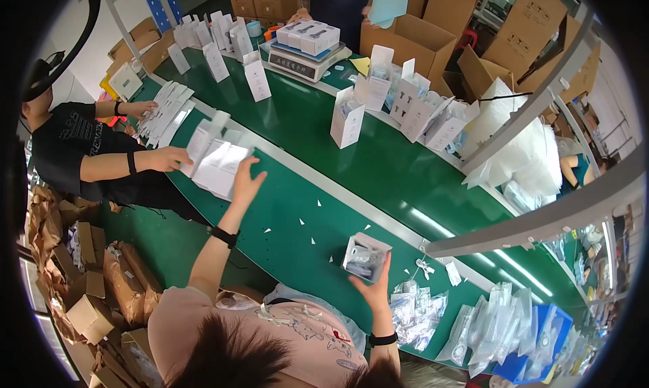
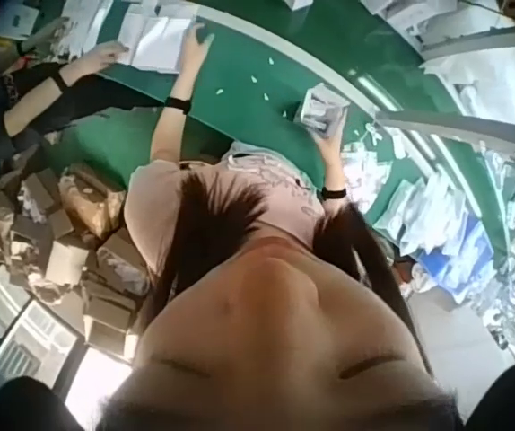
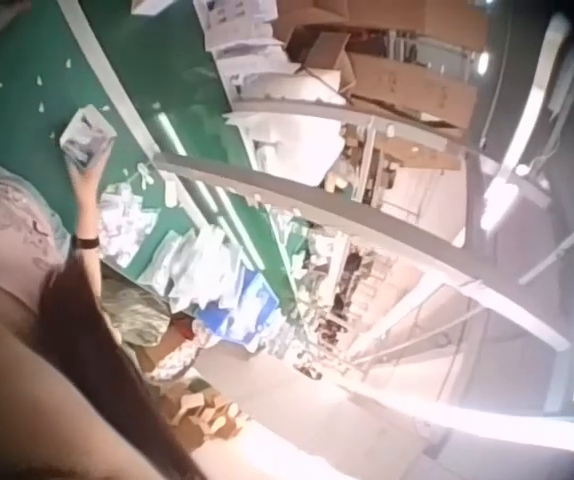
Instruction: The person packages items by hand, picking up a box and inserting a manual, a bagged device, and a small component bag before placing the box on the table. This process is repeated multiple times throughout the video.
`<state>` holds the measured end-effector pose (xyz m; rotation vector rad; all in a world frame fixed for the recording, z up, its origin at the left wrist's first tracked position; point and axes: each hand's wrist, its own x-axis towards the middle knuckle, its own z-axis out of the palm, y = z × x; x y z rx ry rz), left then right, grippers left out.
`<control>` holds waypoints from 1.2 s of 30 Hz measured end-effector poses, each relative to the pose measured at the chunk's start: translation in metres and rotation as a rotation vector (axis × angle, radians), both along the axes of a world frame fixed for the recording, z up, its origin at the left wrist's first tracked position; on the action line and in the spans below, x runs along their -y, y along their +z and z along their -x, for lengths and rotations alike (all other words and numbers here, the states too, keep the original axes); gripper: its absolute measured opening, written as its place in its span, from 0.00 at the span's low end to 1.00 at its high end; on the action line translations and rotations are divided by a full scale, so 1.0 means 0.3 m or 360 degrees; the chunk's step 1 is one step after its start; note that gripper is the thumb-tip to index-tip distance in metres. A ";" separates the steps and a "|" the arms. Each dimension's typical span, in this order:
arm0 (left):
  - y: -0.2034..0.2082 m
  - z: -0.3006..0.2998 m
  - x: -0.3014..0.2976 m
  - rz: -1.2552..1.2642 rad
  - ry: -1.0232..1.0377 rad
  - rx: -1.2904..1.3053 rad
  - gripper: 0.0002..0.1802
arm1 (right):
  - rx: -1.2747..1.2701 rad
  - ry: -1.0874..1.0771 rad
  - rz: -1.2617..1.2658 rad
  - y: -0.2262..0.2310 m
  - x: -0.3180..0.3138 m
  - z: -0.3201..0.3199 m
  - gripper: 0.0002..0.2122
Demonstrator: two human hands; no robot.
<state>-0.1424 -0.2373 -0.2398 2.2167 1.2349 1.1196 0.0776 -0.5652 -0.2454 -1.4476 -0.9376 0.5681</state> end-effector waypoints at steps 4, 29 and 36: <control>-0.034 0.114 -0.051 0.0276 0.0154 -0.0024 0.25 | -0.0149 -0.0142 0.0157 0.021 -0.114 -0.090 0.43; 0.002 0.511 -0.531 0.0719 0.0637 -0.1185 0.44 | 0.0180 -0.0432 0.0281 0.059 -0.203 -0.287 0.22; -0.023 0.477 -0.439 0.0649 0.0507 -0.1170 0.42 | -0.0283 -0.0698 0.0363 -0.015 0.060 -0.098 0.16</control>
